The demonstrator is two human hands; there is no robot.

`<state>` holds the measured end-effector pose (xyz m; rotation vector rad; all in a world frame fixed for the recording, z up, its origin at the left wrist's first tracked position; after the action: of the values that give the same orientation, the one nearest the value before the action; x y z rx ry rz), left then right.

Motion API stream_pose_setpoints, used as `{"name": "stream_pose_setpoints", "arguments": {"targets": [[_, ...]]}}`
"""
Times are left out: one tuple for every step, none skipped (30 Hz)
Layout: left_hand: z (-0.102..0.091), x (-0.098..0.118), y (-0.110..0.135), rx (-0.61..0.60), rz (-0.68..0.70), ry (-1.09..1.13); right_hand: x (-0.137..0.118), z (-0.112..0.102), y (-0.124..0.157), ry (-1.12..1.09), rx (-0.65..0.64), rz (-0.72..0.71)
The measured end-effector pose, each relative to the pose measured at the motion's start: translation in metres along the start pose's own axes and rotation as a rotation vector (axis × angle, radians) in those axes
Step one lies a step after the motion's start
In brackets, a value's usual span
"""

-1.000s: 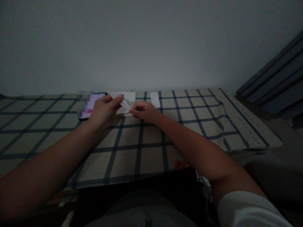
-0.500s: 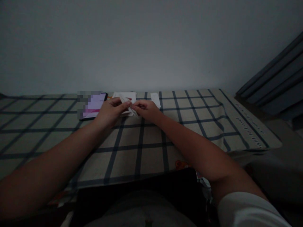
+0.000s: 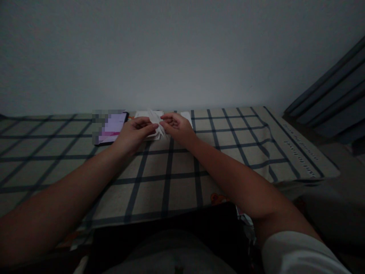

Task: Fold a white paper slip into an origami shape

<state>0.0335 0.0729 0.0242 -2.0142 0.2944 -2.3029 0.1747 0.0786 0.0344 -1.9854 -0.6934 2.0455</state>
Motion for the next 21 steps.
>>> {"name": "stream_pose_setpoints", "arguments": {"targets": [[0.0, 0.002, 0.001, 0.007, 0.006, -0.016, 0.002, 0.0, 0.0, -0.013, -0.002, 0.005], [-0.001, 0.003, 0.002, 0.018, 0.014, -0.031, 0.004, 0.0, -0.001, -0.023, -0.01, 0.011], [-0.001, 0.005, 0.002, 0.024, 0.021, -0.049, 0.005, 0.001, -0.001, -0.03, -0.021, 0.019], [-0.001, 0.007, 0.003, 0.027, 0.029, -0.071, 0.006, 0.001, -0.001, -0.035, -0.028, 0.025], [-0.001, 0.008, 0.003, 0.029, 0.039, -0.088, 0.007, 0.001, -0.001, -0.039, -0.031, 0.029], [-0.002, 0.01, 0.003, 0.034, 0.051, -0.101, 0.007, 0.001, 0.0, -0.043, -0.03, 0.029], [-0.002, 0.012, 0.003, 0.038, 0.064, -0.111, 0.006, 0.001, 0.0, -0.047, -0.029, 0.028], [-0.003, 0.013, 0.002, 0.042, 0.079, -0.117, 0.005, 0.001, 0.0, -0.05, -0.029, 0.025], [-0.004, 0.015, 0.002, 0.048, 0.094, -0.118, 0.004, 0.001, 0.0, -0.055, -0.03, 0.022], [-0.005, 0.016, 0.001, 0.053, 0.108, -0.116, 0.003, 0.002, 0.0, -0.06, -0.03, 0.02], [-0.005, 0.017, 0.001, 0.055, 0.118, -0.115, 0.003, 0.002, 0.001, -0.063, -0.03, 0.02], [-0.006, 0.017, 0.001, 0.054, 0.125, -0.113, 0.002, 0.002, 0.001, -0.065, -0.03, 0.021], [-0.006, 0.017, 0.0, 0.051, 0.129, -0.111, 0.001, 0.003, 0.001, -0.066, -0.032, 0.02], [-0.005, 0.017, 0.0, 0.048, 0.133, -0.11, 0.0, 0.003, 0.002, -0.066, -0.036, 0.016], [-0.005, 0.017, 0.0, 0.042, 0.136, -0.112, -0.001, 0.004, 0.002, -0.065, -0.041, 0.01], [-0.004, 0.018, 0.0, 0.038, 0.139, -0.114, -0.001, 0.004, 0.002, -0.063, -0.046, 0.005], [-0.004, 0.018, 0.001, 0.037, 0.143, -0.114, -0.002, 0.004, 0.002, -0.062, -0.05, 0.003], [-0.004, 0.019, 0.001, 0.038, 0.145, -0.111, -0.002, 0.004, 0.002, -0.06, -0.054, 0.003], [-0.004, 0.02, 0.002, 0.039, 0.144, -0.106, -0.001, 0.004, 0.002, -0.058, -0.056, 0.009], [-0.004, 0.02, 0.002, 0.039, 0.139, -0.104, 0.0, 0.004, 0.002, -0.055, -0.056, 0.019], [-0.004, 0.02, 0.003, 0.037, 0.133, -0.106, 0.001, 0.004, 0.002, -0.053, -0.054, 0.03]]}}
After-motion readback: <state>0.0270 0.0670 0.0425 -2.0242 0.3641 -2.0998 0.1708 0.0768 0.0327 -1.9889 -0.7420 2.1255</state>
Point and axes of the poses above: each hand's wrist, its own y-axis away from the middle knuckle, its own z-axis out of the palm, x = y × z, the point moved 10 cm from there along -y, towards the middle knuckle, and after that the axes turned 3 degrees about x, right-handed, at the moved point
